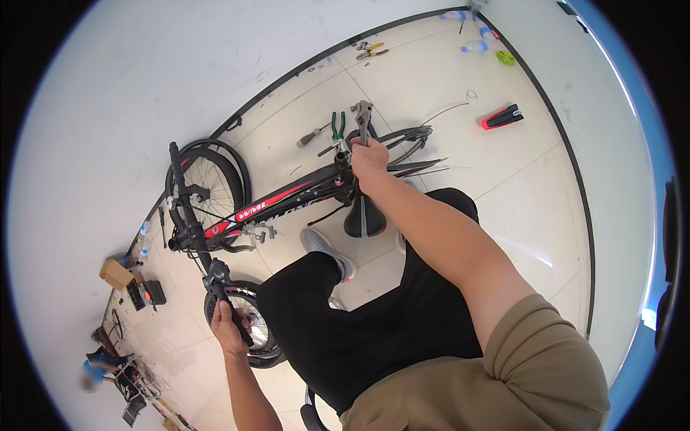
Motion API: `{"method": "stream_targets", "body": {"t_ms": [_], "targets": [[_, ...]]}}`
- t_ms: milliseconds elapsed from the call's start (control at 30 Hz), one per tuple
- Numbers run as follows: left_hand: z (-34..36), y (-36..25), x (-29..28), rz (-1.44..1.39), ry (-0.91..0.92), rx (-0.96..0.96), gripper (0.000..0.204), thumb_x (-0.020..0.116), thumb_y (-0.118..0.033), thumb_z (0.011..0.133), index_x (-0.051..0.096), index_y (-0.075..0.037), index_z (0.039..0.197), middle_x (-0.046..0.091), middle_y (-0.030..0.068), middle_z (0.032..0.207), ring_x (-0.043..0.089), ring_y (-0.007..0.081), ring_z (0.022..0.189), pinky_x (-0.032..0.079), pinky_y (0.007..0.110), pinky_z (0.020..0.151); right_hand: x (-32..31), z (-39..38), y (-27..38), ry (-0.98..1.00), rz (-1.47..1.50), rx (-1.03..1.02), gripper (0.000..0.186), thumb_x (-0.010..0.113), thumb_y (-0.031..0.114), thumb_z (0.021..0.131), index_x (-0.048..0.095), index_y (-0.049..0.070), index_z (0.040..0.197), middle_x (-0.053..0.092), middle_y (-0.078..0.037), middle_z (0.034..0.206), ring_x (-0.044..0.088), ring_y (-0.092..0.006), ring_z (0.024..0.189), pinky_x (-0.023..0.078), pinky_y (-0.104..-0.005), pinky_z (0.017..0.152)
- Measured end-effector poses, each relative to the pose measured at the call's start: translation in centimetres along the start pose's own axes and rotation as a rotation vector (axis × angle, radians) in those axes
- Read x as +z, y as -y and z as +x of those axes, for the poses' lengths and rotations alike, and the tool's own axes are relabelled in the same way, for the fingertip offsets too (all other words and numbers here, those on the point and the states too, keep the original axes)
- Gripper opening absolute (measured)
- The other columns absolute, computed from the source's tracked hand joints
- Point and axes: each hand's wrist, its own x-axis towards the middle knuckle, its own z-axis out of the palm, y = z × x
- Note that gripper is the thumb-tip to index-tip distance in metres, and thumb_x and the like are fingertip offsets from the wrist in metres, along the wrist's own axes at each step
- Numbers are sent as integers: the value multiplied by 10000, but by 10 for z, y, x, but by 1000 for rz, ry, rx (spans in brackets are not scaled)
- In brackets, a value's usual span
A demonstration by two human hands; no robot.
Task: The person uses a wrench to tighten bolts on the bicycle handlebar stem and brake assembly. They repeatedly adjust the tool and reposition the handlebar while working on the front fork area.
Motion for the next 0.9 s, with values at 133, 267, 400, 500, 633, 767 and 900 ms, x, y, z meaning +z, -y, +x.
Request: {"method": "stream_targets", "body": {"t_ms": [133,267,400,500,633,767,900], "targets": [[-1,0,-6,-44,9,-25,249,530,-352,1043,586,-110,1034,552,29,644,502,125,452,397,260,371,1,-10,9,87,130,187,199,574,103,882,729,47,993,707,-178,1017,669,-318,900,511,-406,778],[2,-1,1,-60,20,-57,252,533,-361,1040,585,-114,1043,557,34,651,505,133,459,397,273,387,1,37,9,230,31,181,197,556,86,877,721,4,948,699,-196,984,673,-319,849,509,-399,736],[3,7,-11,-3,-45,-41,254,542,-359,1035,590,-110,1048,567,34,643,499,134,451,387,271,401,17,58,19,297,-134,114,195,560,79,870,715,-38,888,701,-200,903,680,-326,819,520,-406,716],[13,10,10,24,-31,-21,242,536,-346,1037,594,-112,1050,564,29,632,496,129,443,383,265,397,4,113,-15,387,-448,-342,202,563,106,859,706,-37,848,696,-202,863,669,-333,775,505,-430,690],[5,15,-12,37,-95,4,238,538,-345,1035,598,-115,1037,570,21,640,496,121,442,375,259,383,31,46,26,548,-364,-227,232,544,164,862,696,-12,858,693,-227,899,674,-371,844,519,-448,741],[6,14,-8,28,-68,6,241,550,-353,1029,604,-118,1032,576,16,648,497,115,443,367,255,373,31,38,38,598,-652,-345,259,523,183,872,711,19,942,697,-216,995,672,-367,953,520,-451,828],[8,15,-7,42,-88,11,240,549,-352,1030,610,-120,1038,579,16,653,496,114,443,366,252,377,33,29,42,683,-956,-429,272,555,185,870,719,74,1056,696,-173,1122,650,-344,1080,443,-492,945]]}}
